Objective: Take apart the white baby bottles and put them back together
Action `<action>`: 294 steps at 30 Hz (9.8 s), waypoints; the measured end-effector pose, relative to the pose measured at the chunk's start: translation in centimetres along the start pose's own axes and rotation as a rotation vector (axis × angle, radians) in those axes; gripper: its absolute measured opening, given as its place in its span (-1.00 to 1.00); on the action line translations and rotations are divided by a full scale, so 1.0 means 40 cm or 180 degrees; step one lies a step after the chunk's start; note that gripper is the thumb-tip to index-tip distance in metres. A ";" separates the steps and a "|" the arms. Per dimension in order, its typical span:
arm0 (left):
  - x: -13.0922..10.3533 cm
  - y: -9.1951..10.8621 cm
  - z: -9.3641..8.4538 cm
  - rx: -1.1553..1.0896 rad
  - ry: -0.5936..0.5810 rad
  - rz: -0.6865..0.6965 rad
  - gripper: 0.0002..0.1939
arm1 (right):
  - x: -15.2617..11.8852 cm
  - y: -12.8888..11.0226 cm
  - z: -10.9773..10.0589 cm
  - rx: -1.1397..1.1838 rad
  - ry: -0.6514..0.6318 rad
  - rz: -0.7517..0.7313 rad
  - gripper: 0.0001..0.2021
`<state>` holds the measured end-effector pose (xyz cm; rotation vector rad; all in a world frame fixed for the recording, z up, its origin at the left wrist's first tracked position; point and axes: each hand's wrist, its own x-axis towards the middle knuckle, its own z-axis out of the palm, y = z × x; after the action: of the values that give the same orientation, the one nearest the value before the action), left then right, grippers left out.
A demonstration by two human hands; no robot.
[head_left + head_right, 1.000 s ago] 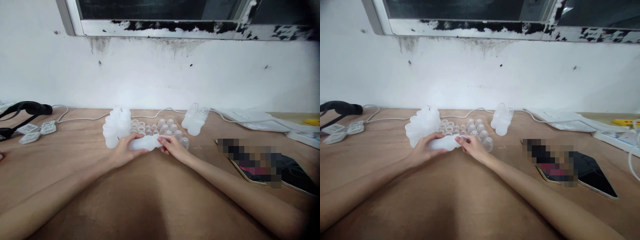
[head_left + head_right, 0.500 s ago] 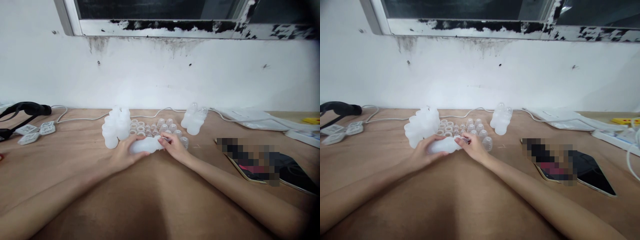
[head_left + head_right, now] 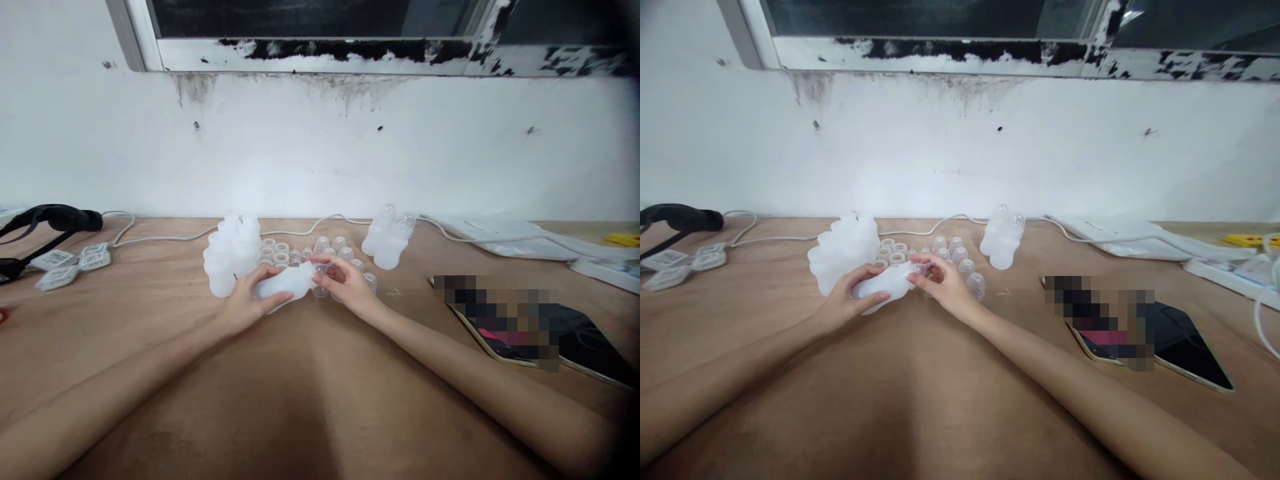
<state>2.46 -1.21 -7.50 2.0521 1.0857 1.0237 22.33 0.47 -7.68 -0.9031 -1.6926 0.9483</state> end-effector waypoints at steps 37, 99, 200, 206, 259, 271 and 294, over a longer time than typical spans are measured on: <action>-0.022 -0.038 0.022 0.2073 0.0692 0.1794 -0.63 | -0.005 -0.109 -0.040 -0.1103 -0.0921 0.1181 -0.54; -0.009 -0.020 -0.031 -0.0995 -0.1005 -0.1245 -0.60 | -0.074 0.046 0.031 0.0079 -0.0531 0.0013 -0.65; -0.031 -0.075 0.033 0.2442 -0.0278 0.1169 -0.54 | -0.052 0.071 0.038 -0.3421 -0.0173 0.0145 -0.77; 0.006 -0.065 0.070 0.2472 -0.0361 0.0424 -0.63 | -0.055 0.060 0.072 -0.3405 -0.0244 -0.0144 -0.78; 0.018 -0.097 0.049 0.0687 -0.0054 0.0833 -0.70 | -0.059 0.047 0.057 -0.1639 0.0254 -0.0472 -0.83; 0.026 -0.082 0.080 -0.1108 -0.0115 0.0201 -0.70 | -0.057 0.041 0.061 -0.1579 -0.0014 -0.0980 -0.72; 0.018 -0.077 0.083 -0.0303 0.0006 0.0315 -0.83 | -0.035 0.062 0.065 -0.1412 -0.0054 -0.0409 -0.88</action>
<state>4.26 0.43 -11.39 2.0454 0.9260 1.1048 20.58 -0.19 -11.04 -1.0561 -1.9900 0.5009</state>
